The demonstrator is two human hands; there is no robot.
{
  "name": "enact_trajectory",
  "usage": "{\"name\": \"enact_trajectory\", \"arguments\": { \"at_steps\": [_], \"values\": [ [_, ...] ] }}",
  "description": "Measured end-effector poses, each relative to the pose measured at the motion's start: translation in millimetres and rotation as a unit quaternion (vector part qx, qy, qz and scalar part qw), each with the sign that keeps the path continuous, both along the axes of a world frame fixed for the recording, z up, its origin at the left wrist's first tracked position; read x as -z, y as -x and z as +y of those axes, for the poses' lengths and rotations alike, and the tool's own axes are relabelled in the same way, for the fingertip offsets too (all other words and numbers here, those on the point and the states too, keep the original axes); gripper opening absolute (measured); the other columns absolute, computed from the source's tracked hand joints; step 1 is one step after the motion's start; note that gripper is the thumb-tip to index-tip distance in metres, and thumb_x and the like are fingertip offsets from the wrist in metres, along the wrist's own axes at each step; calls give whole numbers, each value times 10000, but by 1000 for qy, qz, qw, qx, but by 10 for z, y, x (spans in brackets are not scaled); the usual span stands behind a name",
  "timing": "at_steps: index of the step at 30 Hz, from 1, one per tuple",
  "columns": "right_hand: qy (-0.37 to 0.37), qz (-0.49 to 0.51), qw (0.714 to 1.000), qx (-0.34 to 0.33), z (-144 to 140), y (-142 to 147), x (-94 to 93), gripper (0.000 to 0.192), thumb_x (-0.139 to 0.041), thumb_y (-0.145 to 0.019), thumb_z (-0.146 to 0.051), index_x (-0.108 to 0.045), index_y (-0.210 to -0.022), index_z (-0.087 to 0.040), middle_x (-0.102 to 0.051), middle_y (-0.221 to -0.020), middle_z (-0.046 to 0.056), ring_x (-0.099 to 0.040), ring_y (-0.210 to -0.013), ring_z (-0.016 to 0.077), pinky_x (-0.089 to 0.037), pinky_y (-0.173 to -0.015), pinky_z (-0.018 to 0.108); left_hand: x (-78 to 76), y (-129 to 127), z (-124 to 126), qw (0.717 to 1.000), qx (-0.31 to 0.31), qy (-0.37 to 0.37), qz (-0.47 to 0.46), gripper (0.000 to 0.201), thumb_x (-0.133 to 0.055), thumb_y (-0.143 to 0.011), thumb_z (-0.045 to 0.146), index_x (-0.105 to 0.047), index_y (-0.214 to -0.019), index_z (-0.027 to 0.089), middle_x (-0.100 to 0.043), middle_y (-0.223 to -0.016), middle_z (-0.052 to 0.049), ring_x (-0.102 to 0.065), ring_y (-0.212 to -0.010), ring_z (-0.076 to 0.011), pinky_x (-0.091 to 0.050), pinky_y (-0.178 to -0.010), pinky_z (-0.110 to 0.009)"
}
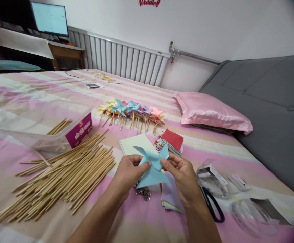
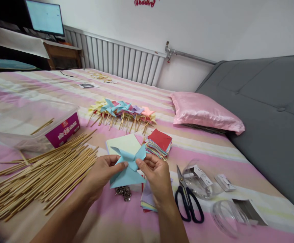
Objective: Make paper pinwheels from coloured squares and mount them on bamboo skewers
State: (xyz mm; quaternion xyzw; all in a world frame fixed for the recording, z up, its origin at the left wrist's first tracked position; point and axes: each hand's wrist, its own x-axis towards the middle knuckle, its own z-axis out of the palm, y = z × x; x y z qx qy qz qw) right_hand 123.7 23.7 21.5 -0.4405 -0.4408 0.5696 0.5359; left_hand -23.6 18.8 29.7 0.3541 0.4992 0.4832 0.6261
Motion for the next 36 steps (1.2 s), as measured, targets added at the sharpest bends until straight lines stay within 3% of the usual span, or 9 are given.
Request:
{"name": "enact_trajectory", "arguments": {
  "at_steps": [4, 8, 10, 12, 14, 16, 22, 26, 36],
  "values": [
    [-32, -12, 995, 93, 28, -8, 11, 296, -770, -647, -322, -689, -869, -145, -703, -713, 39, -633, -633, 141, -515, -626, 256, 29, 11, 9, 1000, -2, 5, -8, 222, -747, -557, 304, -671, -619, 105, -647, -551, -30, -508, -446, -95, -352, -444, -189],
    [-125, -54, 968, 211, -38, -32, -57, 264, -749, -681, -285, -670, -912, -184, -678, -758, 6, -618, -650, 106, -505, -605, 204, 58, 48, 47, 998, -60, 1, -34, 228, -759, -558, 301, -671, -631, 103, -650, -558, -28, -529, -469, -102, -374, -468, -195],
    [-170, -93, 965, 175, -114, -40, -112, 161, -704, -732, -258, -668, -876, -196, -655, -702, -15, -579, -560, 81, -480, -528, 180, 52, 69, 66, 993, -99, 9, -65, 229, -771, -545, 283, -676, -649, 103, -660, -570, -29, -551, -489, -108, -401, -490, -199],
    [-191, -144, 969, 56, -189, -29, -150, 91, -652, -777, -230, -672, -862, -204, -650, -650, -23, -560, -489, 76, -461, -479, 181, 30, 86, 73, 986, -128, 15, -106, 218, -780, -532, 252, -671, -649, 104, -668, -581, -26, -563, -501, -107, -421, -505, -198],
    [-189, -203, 958, -70, -233, 8, -151, 151, -627, -789, -195, -684, -926, -224, -664, -647, -22, -589, -497, 90, -466, -484, 190, 3, 96, 67, 979, -144, 17, -146, 195, -785, -521, 217, -649, -609, 109, -656, -557, -14, -561, -498, -99, -425, -506, -188],
    [-186, -248, 942, -132, -234, 63, -113, 243, -620, -786, -168, -685, -1006, -248, -688, -686, -17, -627, -551, 106, -483, -519, 198, -14, 99, 54, 973, -147, 18, -176, 187, -785, -518, 191, -623, -571, 114, -634, -526, -1, -552, -489, -90, -420, -495, -178],
    [-226, -287, 929, -54, -145, 188, 22, 124, -641, -789, -215, -733, -867, -243, -728, -755, -8, -643, -592, 111, -491, -583, 212, 13, 79, 35, 974, -103, 31, -202, 187, -769, -562, 210, -627, -626, 106, -639, -561, -16, -539, -487, -95, -401, -472, -190],
    [-205, -245, 947, -4, -141, 226, 34, 62, -663, -779, -251, -717, -781, -221, -690, -641, -25, -636, -562, 107, -487, -563, 193, 21, 42, 21, 976, -94, 23, -197, 198, -765, -578, 228, -617, -623, 104, -612, -547, -7, -506, -470, -81, -382, -473, -191],
    [-147, -184, 968, 86, -170, 319, 90, 194, -669, -768, -341, -637, -692, -165, -626, -564, -15, -619, -517, 126, -477, -505, 206, 33, -99, -22, 975, -124, 0, -184, 203, -768, -570, 234, -598, -595, 125, -568, -538, 24, -471, -487, -67, -364, -499, -184]
  ]
}}
